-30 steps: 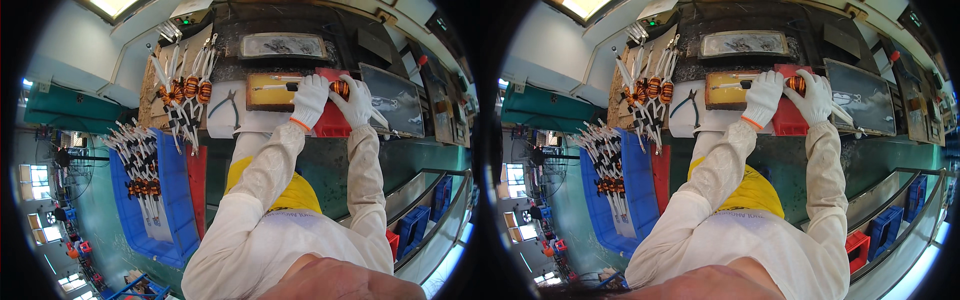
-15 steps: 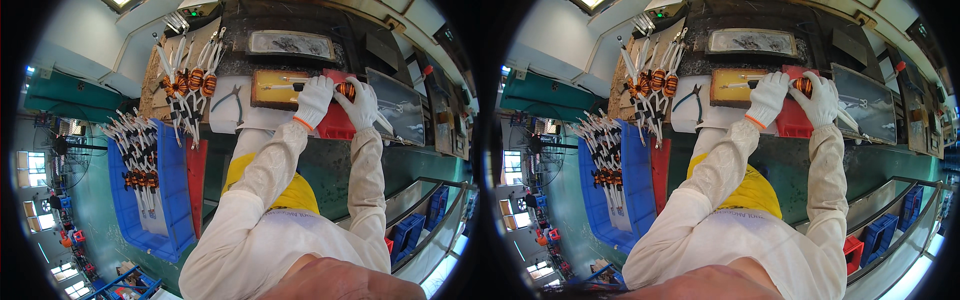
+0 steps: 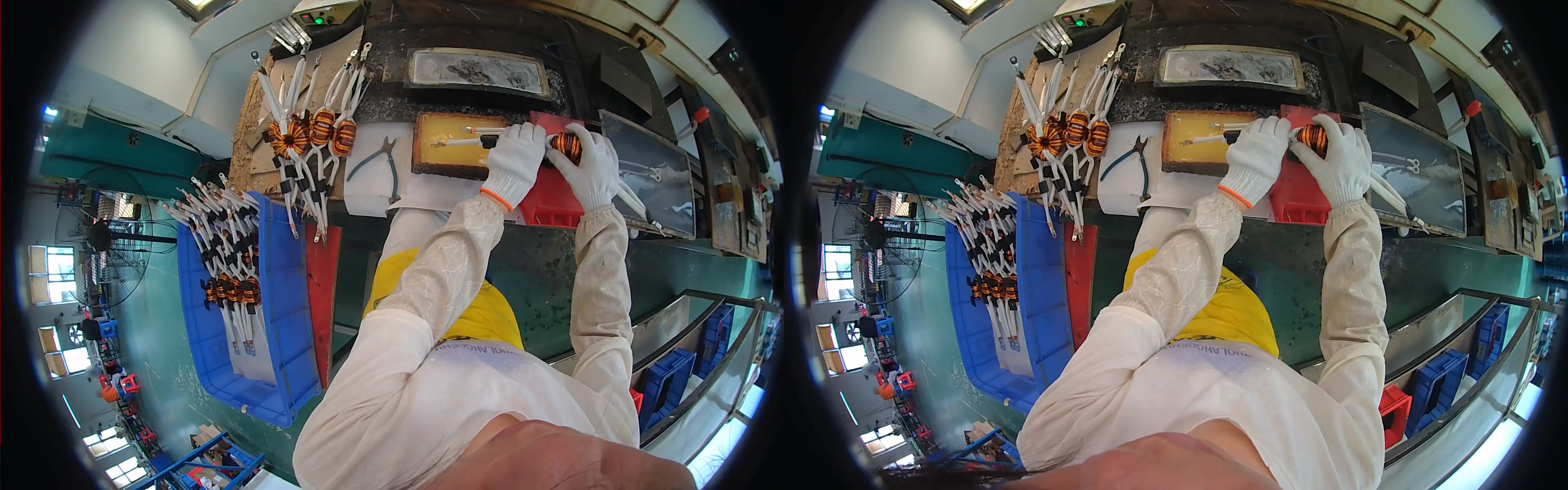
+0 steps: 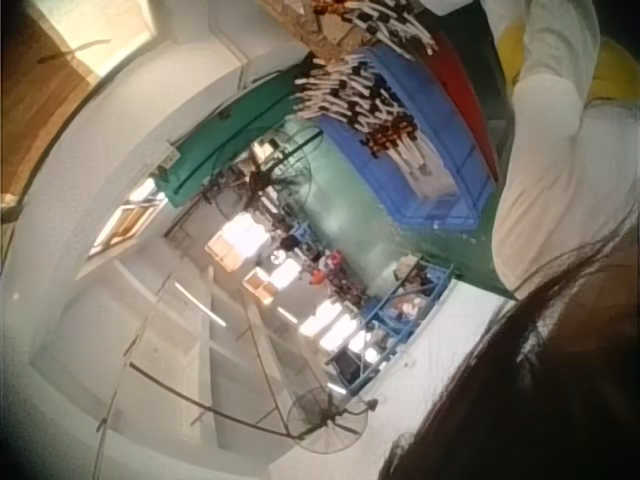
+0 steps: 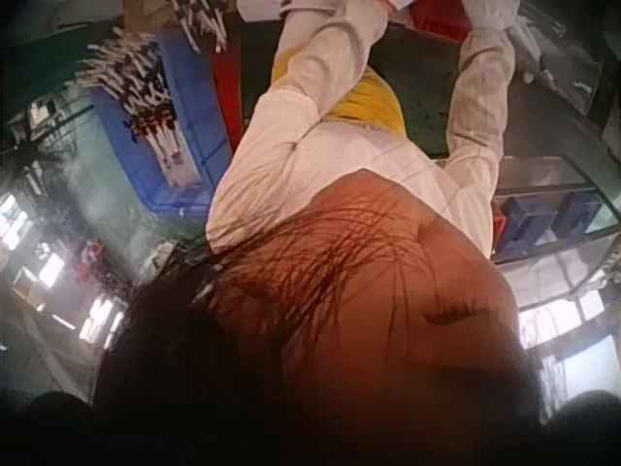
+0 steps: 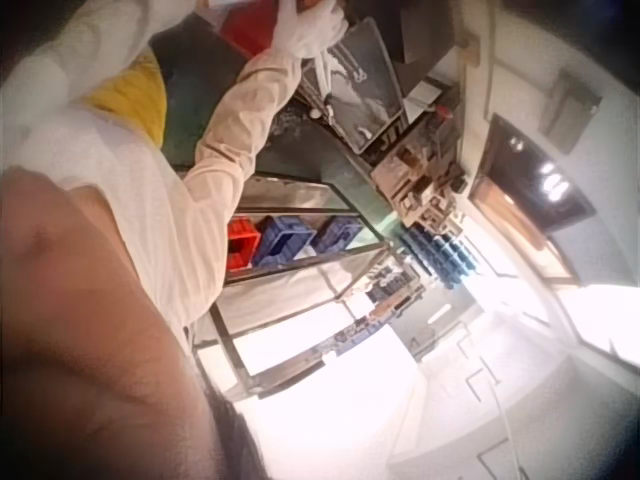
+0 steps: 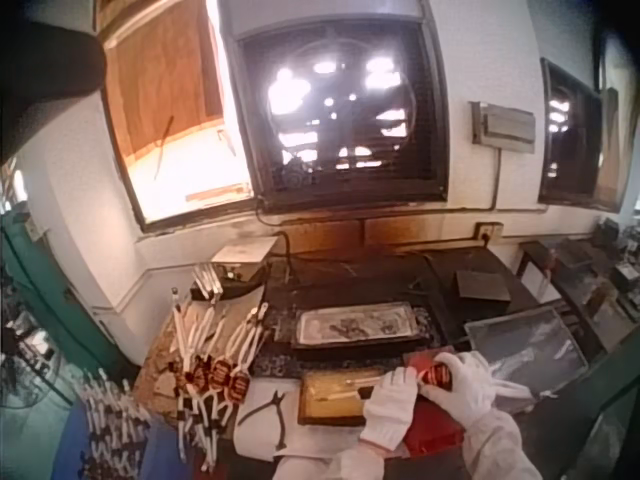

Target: Dipping the connector ends of metal/electrical rods into a liquid tinning bath and organizing them into containers.

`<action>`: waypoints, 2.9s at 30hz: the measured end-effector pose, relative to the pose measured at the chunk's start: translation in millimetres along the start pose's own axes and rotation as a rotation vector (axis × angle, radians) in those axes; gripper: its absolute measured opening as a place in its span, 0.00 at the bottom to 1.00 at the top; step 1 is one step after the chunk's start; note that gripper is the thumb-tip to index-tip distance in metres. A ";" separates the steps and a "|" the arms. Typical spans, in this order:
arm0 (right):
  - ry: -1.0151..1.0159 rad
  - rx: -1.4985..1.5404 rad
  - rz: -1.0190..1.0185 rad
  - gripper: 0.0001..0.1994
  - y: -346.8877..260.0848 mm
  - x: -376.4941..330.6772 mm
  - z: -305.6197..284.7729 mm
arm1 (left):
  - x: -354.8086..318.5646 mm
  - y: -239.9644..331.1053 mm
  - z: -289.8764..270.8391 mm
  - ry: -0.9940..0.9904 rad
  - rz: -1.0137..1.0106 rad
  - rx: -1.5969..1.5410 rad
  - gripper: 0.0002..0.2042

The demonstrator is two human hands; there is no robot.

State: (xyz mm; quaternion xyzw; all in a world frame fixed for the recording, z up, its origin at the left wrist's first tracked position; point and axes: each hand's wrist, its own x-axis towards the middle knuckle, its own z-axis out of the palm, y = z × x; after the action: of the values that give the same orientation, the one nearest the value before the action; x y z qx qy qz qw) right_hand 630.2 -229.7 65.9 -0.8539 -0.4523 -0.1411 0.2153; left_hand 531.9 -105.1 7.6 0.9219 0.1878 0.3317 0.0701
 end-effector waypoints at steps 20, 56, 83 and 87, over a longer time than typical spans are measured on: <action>-0.032 -0.007 0.021 0.26 -3.1 -1.9 -1.2 | 0.2 -0.8 -2.6 -0.061 -0.018 -0.016 0.08; 0.028 -0.158 0.229 0.32 13.0 30.9 44.3 | 95.4 -5.7 49.8 -0.194 0.157 0.171 0.07; -0.040 -0.175 0.313 0.32 -2.2 38.0 39.2 | 112.5 -9.9 33.4 -0.529 -0.083 -0.035 0.13; -0.066 -0.200 0.332 0.31 -6.9 41.3 38.7 | 108.3 -13.7 40.5 -0.429 -0.077 -0.021 0.10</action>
State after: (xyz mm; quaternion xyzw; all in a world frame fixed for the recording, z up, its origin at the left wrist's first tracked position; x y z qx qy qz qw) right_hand 649.0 -177.7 52.0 -0.9381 -0.2958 -0.1199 0.1348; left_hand 630.5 -50.2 36.3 0.9628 0.1999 0.1269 0.1306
